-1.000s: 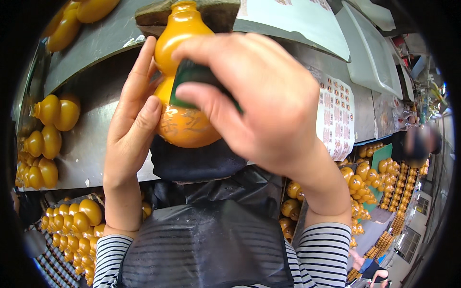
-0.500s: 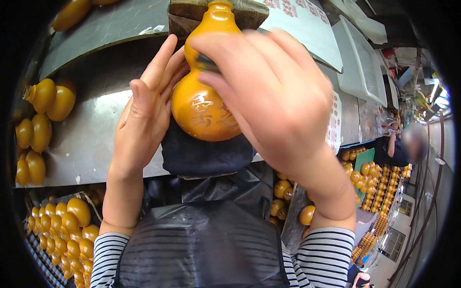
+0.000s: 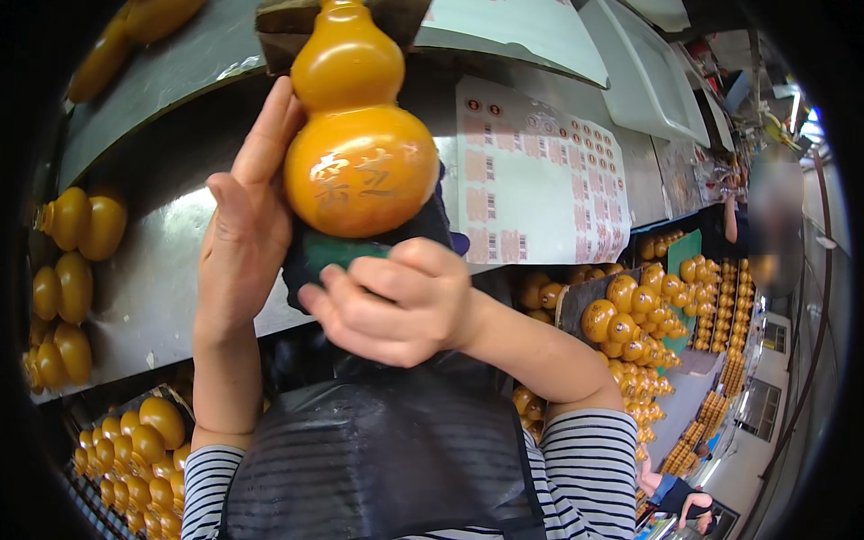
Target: The person repeatedly picks up small yellow gourds from a metal table, applies a small circular sticker to the surface, and uses a green plastic card to smooth the sticker. The person then places the labeled gourd into a metal bowl of water and repeats the process with a new gourd.
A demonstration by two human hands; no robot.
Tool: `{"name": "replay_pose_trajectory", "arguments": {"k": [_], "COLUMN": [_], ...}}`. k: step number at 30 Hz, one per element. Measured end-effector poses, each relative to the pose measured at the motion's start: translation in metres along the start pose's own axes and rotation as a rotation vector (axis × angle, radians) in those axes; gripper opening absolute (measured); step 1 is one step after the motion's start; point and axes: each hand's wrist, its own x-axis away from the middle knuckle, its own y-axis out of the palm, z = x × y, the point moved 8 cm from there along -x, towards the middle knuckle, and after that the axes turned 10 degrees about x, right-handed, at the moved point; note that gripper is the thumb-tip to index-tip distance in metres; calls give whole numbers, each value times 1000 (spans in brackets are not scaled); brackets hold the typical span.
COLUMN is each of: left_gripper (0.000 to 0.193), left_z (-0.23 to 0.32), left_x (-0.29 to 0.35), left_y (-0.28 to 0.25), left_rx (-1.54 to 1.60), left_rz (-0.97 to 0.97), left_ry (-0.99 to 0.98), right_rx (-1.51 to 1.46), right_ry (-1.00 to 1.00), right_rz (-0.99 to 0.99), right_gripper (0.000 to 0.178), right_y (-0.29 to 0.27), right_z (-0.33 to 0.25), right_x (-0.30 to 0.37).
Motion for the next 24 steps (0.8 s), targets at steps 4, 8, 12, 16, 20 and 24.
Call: {"name": "replay_pose_trajectory", "arguments": {"k": [4, 8, 12, 16, 20, 24], "left_gripper": [94, 97, 105, 113, 118, 121], "left_z": [2, -1, -1, 2, 3, 1], "left_x": [1, 0, 2, 0, -8, 0], "left_y": [7, 12, 16, 28, 33, 34], "left_rx": [-68, -108, -162, -127, -173, -127], "left_rz": [47, 63, 104, 117, 138, 168], "left_ry": [4, -43, -121, -31, -118, -95], "right_rx": [24, -16, -495, -957, -622, -635], "right_ry": [20, 61, 681, 1380, 981, 708], "right_rz": [40, 64, 228, 331, 252, 5], "right_gripper": [19, 17, 21, 30, 18, 14], "right_y": [-13, -12, -5, 26, -7, 0], "right_z": [8, 11, 78, 116, 109, 85], "right_x": [5, 11, 28, 66, 44, 3]}}
